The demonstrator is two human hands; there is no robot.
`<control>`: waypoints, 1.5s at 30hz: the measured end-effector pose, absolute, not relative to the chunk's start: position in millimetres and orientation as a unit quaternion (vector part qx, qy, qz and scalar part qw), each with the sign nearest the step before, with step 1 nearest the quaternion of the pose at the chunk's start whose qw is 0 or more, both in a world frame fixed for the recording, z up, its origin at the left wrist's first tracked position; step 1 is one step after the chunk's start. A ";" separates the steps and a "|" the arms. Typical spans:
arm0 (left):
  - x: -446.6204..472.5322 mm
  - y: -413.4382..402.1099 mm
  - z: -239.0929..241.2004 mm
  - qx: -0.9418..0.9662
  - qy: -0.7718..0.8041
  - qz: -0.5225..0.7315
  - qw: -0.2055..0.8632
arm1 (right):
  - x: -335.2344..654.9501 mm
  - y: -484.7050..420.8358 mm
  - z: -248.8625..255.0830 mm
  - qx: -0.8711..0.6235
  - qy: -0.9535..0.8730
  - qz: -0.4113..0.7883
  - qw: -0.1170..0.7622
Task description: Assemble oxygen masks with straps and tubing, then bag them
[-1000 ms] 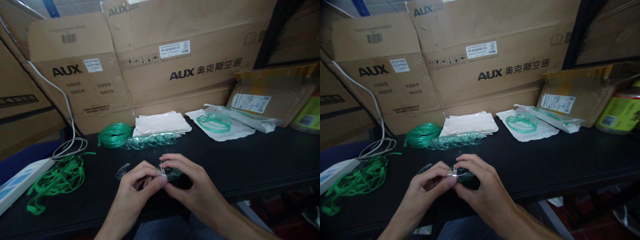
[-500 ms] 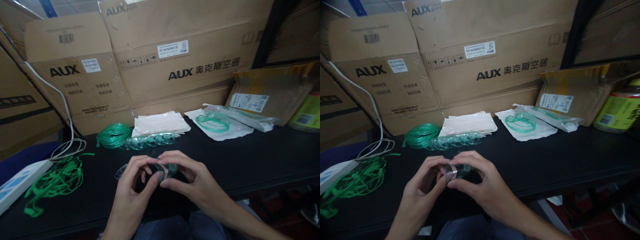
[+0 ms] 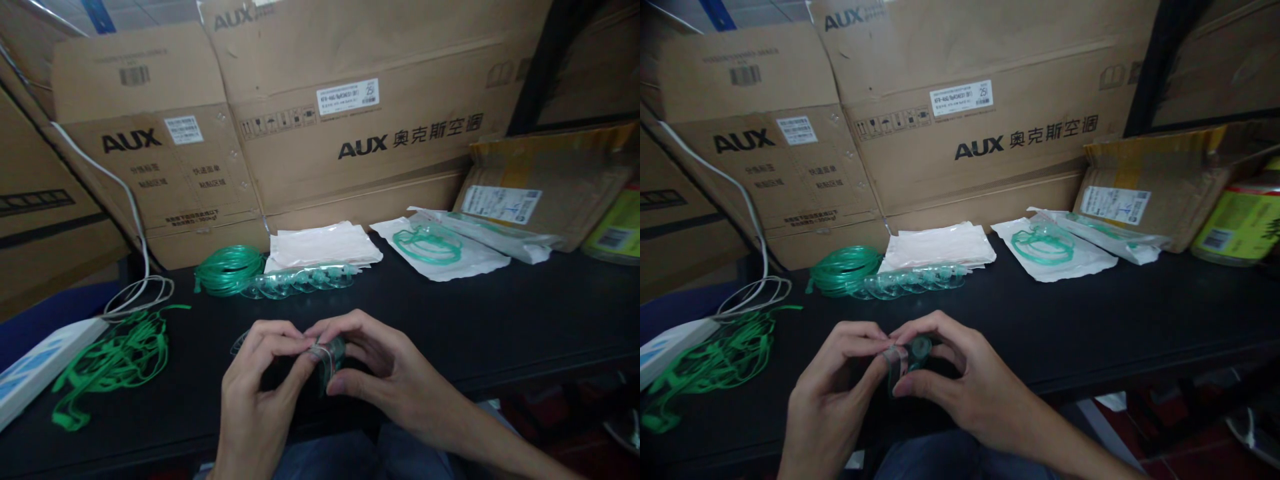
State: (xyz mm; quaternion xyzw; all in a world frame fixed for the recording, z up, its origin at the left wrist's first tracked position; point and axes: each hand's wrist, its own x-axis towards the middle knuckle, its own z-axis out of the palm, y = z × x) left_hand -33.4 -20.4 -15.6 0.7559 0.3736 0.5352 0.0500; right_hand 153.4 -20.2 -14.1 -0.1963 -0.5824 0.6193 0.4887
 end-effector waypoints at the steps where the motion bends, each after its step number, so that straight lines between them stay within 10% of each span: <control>1: -33.4 -21.5 -16.1 0.759 0.371 0.533 0.043 | 154.0 -19.7 -14.9 -0.189 -0.580 0.623 0.489; 39: -28.4 -24.4 -15.3 0.755 0.328 0.568 0.019 | 154.9 -20.8 -11.5 -0.208 -0.581 0.635 0.465; 45: -30.2 -24.8 -20.1 0.758 0.323 0.566 -0.015 | 150.1 -27.3 -19.0 -0.261 -0.674 0.460 0.516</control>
